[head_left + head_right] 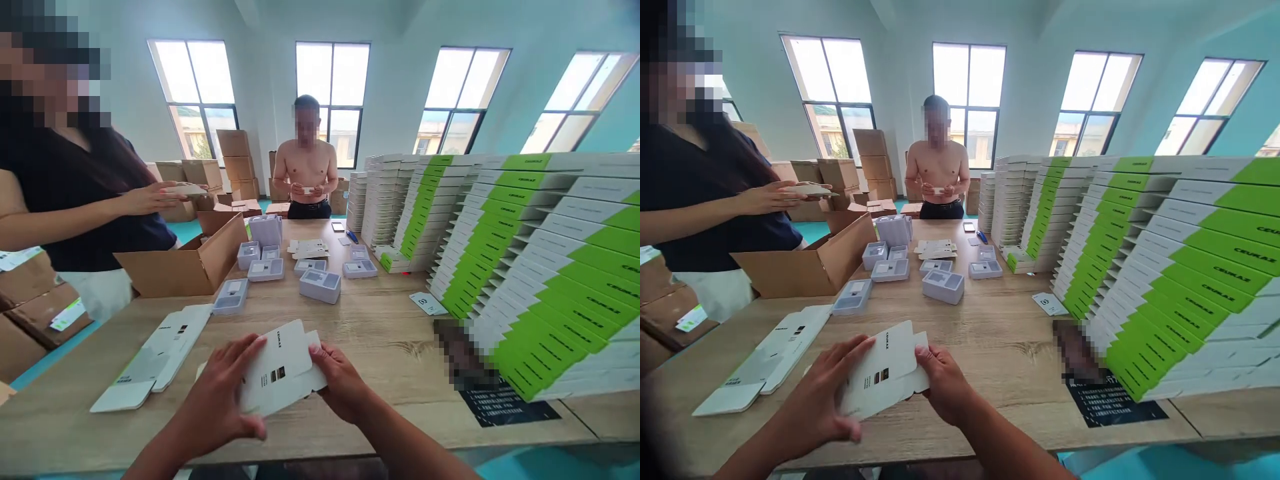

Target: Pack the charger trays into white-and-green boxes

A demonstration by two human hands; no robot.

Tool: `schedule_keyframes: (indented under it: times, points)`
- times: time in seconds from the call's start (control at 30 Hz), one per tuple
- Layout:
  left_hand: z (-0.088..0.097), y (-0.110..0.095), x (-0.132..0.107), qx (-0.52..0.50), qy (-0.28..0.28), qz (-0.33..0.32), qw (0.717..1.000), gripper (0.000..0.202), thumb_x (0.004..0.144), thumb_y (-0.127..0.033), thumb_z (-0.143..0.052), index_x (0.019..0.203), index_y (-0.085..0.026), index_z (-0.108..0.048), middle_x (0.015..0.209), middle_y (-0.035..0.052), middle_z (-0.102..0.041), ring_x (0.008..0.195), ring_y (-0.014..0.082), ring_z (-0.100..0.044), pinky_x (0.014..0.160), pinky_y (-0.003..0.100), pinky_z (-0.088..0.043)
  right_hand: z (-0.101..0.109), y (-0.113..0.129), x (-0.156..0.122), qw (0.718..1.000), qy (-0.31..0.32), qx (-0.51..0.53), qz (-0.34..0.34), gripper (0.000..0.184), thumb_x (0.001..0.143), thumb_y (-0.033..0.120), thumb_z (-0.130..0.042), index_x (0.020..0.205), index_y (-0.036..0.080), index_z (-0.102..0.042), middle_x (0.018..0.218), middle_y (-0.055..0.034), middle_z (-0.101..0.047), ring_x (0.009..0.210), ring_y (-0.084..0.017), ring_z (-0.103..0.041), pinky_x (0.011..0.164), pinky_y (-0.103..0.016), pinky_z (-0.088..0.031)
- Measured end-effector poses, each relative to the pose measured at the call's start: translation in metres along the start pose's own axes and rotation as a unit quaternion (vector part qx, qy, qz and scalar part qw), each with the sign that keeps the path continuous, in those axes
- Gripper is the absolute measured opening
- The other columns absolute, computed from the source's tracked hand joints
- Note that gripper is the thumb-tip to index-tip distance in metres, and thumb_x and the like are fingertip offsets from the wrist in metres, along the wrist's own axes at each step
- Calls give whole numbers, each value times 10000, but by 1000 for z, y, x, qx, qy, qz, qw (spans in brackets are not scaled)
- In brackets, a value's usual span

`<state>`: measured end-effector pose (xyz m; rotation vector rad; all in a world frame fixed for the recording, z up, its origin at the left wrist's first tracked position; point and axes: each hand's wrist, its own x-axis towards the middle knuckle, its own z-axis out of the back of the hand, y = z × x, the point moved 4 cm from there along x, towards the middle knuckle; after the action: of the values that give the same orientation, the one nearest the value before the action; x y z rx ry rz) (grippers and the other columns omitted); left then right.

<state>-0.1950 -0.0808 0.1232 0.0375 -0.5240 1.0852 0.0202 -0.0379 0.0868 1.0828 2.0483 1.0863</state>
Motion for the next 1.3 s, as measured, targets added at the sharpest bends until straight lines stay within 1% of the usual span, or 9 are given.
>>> schedule_keyframes:
  times: [0.13,0.37,0.5,0.6,0.7,0.77,0.93,1.17,1.3]
  points:
    - [-8,-27,0,73,0,-51,996,1244,563,-240,-812,1645,-238,-198,1578,174,-476,1389,427,-479,1173,590,-380,6,-4,-21,999,7,40,6,566,719,658,-836,951,150,-752,771,-32,-732,614,-119,-611,585,-223,-448]
    - [0,-41,13,63,4,-138,988,910,746,-22,-615,1586,-302,-403,1496,75,-624,1346,327,-593,1195,489,-397,23,13,-38,998,-39,-26,34,536,775,674,-790,917,157,-771,812,-54,-770,681,-181,-683,625,-263,-471]
    - [-12,-51,19,-281,67,119,950,366,974,-413,-562,1271,-288,-734,1091,48,-824,968,302,-775,844,361,-633,18,12,-53,973,-163,-9,160,677,903,804,-515,1186,214,-689,1150,-110,-747,1024,-248,-682,805,-346,-537]
    - [-31,-72,20,-499,88,287,813,585,885,-697,-591,1128,-196,-773,851,81,-819,754,307,-768,678,388,-642,10,12,-62,923,-253,-190,221,553,962,728,-498,1011,215,-698,957,-82,-746,874,-215,-663,765,-317,-507]
    - [-40,-85,29,-484,5,320,815,645,766,-776,-685,998,-181,-770,817,86,-806,734,285,-742,620,338,-611,11,18,-63,892,-304,-240,232,589,961,755,-448,836,214,-644,759,-49,-697,688,-191,-609,640,-302,-468]
    - [-46,-90,32,-481,-36,334,810,640,798,-781,-653,989,-181,-764,789,74,-798,643,241,-707,548,296,-569,14,21,-58,912,-284,-199,221,609,926,793,-469,819,214,-628,729,-40,-684,674,-191,-601,607,-296,-467]
    - [-75,-102,31,-636,20,369,677,681,832,-776,-635,1048,-144,-764,705,73,-786,544,232,-703,465,290,-539,25,14,-46,960,-220,-67,160,581,858,793,-598,816,214,-615,711,-27,-686,645,-188,-602,583,-299,-480]
    - [-78,-83,33,-602,-12,371,707,620,833,-749,-661,927,-145,-770,739,105,-797,696,305,-772,512,320,-564,24,-6,-49,986,-124,23,105,464,865,635,-736,1027,207,-662,895,-55,-755,816,-240,-709,695,-340,-541]
    - [-76,-74,31,-642,27,408,649,610,888,-733,-594,1051,-168,-758,827,125,-813,793,332,-785,603,371,-603,25,-15,-53,993,-76,41,85,454,919,602,-693,1108,189,-684,927,-79,-759,874,-259,-714,742,-373,-552]
